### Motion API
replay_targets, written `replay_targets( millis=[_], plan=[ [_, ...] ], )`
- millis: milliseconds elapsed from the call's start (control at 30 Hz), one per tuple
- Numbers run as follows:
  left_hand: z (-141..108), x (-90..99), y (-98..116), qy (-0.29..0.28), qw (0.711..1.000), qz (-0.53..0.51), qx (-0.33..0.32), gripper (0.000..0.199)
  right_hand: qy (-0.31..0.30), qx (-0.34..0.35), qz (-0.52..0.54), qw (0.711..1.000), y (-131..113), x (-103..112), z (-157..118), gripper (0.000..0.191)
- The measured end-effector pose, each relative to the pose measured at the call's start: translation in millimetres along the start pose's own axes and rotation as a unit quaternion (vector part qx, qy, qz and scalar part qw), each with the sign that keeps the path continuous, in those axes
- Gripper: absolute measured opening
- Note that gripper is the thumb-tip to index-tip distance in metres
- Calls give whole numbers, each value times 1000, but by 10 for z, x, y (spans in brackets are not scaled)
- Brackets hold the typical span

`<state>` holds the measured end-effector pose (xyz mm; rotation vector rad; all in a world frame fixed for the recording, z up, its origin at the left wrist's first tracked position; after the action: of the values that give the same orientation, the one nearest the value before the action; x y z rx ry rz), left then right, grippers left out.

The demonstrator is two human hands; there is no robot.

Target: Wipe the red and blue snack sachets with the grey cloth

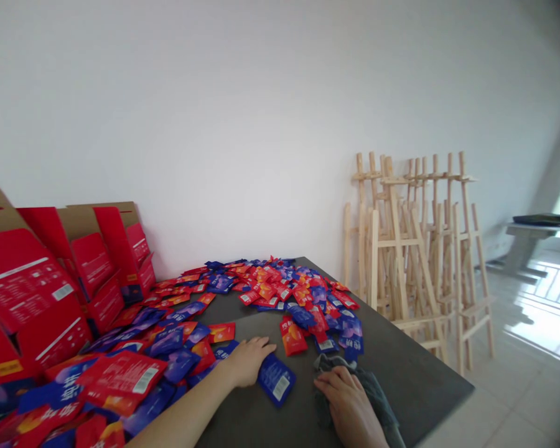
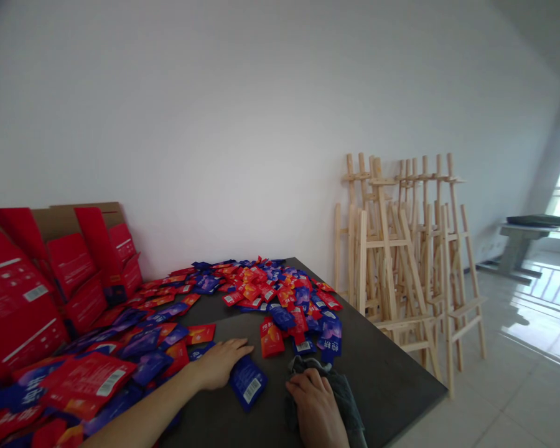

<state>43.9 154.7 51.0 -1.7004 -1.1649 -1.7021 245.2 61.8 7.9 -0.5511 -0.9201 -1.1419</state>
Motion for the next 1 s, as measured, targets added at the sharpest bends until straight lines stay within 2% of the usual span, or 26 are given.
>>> replay_targets(
  millis=[200,300,400,500,600,700,767,867,1000],
  plan=[
    [-330,49,145,49,999,-3,16,38,-15,-32,41,999,-8,24,3,47],
    [-538,55,229,101,994,6,27,28,-11,-52,69,996,33,29,-5,48],
    [-679,-95,368,150,988,35,-11,23,15,-73,78,994,73,104,13,52],
    [-713,-399,541,154,980,55,-113,19,41,-88,106,990,-14,228,87,57],
    [-702,-640,588,176,967,32,-182,13,6,-42,150,988,-303,236,178,57],
    [-697,-723,497,201,964,-5,-173,9,-59,50,139,987,-595,101,190,46],
    [-718,-724,467,201,963,-18,-179,11,-79,82,125,986,-650,18,154,38],
    [-748,-695,481,188,965,-26,-180,20,-92,67,112,987,-517,-24,96,34],
    [-758,-635,512,193,966,-36,-171,22,-112,5,105,988,-180,-13,59,40]
  ],
)
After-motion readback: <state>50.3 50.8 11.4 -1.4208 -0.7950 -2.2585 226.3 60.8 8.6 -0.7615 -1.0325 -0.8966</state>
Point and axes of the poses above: each hand's wrist, its own z-axis towards the middle knuckle, its own x-axis out of the back of the hand, y = z × x, the point moved 5 cm from there along z, towards the middle knuckle, and after that the axes turned 12 degrees about -z, right-handed, at the moved point
